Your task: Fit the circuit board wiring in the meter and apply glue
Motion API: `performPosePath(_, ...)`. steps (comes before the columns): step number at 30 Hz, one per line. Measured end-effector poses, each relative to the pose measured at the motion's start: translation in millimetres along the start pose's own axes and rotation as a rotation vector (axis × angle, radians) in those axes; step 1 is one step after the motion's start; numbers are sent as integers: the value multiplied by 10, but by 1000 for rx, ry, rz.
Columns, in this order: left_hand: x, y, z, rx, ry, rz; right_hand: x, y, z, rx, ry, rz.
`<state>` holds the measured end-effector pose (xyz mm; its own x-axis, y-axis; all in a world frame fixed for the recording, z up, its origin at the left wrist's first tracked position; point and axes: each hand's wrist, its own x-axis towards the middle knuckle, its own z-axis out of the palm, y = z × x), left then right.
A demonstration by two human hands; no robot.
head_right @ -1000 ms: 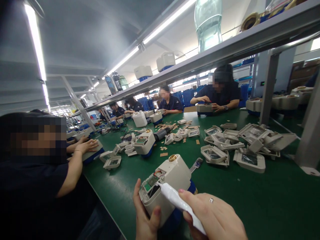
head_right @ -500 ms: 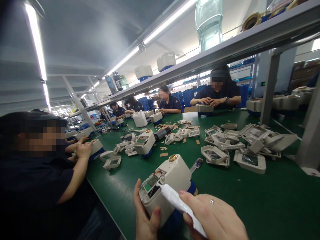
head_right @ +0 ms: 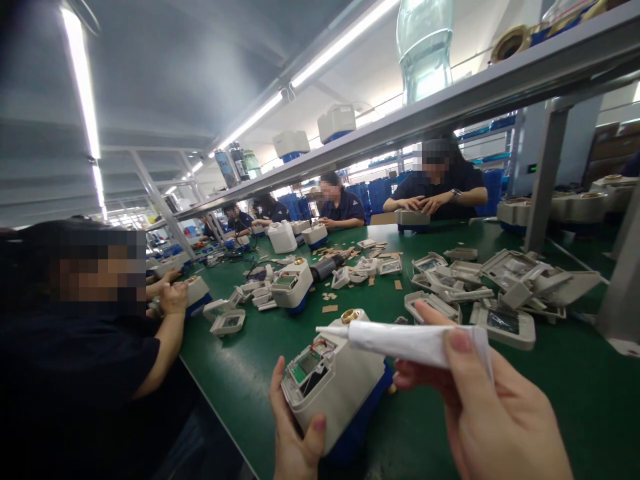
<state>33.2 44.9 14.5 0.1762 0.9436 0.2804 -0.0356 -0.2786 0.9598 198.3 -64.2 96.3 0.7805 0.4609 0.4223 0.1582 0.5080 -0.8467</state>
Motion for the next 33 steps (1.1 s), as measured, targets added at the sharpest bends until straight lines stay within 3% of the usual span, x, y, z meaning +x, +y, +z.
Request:
performPosePath(3, -15, 20, 3, 11, 2, 20, 209, -163, 38, 332, 118, 394)
performPosePath(6, -55, 35, 7, 5, -13, 40, 312, -309, 36, 484, 187, 538)
performPosePath(11, -206, -72, 5, 84, -50, 146, 309, -433, -27, 511, 151, 568)
performPosePath(16, -345, -203, 1, 137, -61, 262, 286, -517, -68, 359, -10, 569)
performPosePath(20, -328, -202, -19, 154, -98, 278, 285, -469, -169, 304, -157, 592)
performPosePath(23, -318, -185, -29, 150, -107, 271, 288, -200, -453, 78, -241, 600)
performPosePath(26, -346, -162, -34, 157, -94, 267, 307, 244, -948, -575, -312, 591)
performPosePath(27, -358, -149, -37, 160, -94, 267, 317, 394, -1132, -685, -285, 608)
performPosePath(30, -384, -94, -51, 204, -79, 246, 359, 754, -1612, -840, -277, 573)
performPosePath(33, -389, -46, -53, 264, -72, 200, 424, 974, -1881, -920, -358, 482)
